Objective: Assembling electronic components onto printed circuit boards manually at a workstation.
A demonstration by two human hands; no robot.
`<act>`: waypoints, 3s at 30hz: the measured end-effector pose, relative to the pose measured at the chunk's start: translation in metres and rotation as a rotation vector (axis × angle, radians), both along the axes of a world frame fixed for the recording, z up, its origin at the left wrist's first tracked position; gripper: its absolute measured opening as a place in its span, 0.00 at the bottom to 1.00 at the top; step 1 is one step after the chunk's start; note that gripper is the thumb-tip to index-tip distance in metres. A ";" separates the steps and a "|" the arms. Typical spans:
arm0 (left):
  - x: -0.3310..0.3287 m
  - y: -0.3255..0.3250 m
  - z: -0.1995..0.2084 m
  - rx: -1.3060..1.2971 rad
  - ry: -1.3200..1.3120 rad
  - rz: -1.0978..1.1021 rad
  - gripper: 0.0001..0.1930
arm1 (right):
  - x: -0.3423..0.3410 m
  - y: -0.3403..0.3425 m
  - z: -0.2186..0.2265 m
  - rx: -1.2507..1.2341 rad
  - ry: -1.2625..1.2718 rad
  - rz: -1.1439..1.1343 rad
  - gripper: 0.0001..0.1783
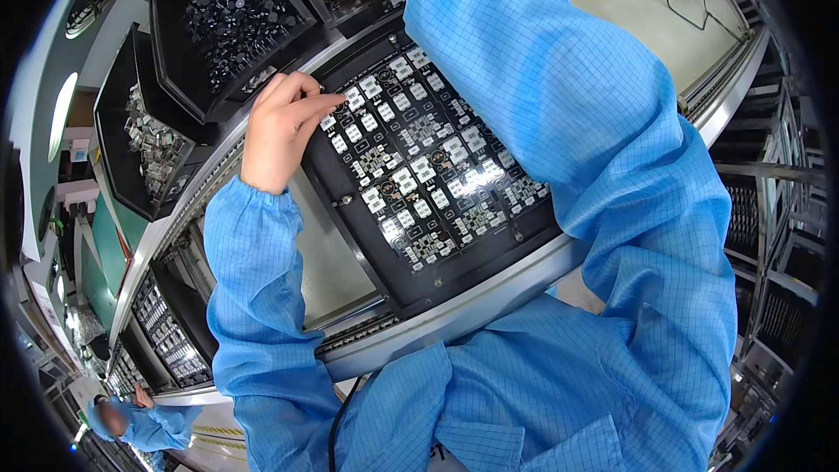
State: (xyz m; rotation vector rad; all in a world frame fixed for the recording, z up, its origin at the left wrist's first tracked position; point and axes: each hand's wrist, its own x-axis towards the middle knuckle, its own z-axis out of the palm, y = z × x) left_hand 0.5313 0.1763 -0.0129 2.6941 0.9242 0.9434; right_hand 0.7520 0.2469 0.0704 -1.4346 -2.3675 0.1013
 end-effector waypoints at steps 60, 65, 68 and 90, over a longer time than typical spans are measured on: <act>0.012 0.056 0.100 0.038 0.749 0.582 0.10 | -0.002 -0.049 0.034 -0.235 1.042 0.379 0.02; 0.002 0.067 0.086 0.068 0.661 0.468 0.08 | -0.030 -0.116 -0.002 -0.639 0.681 0.318 0.04; 0.008 0.064 0.079 0.192 0.531 0.508 0.06 | -0.026 -0.140 -0.020 -0.598 0.468 0.415 0.04; 0.003 0.017 0.115 -0.693 -0.611 -0.044 0.10 | -0.029 -0.162 -0.040 -0.396 0.211 0.452 0.13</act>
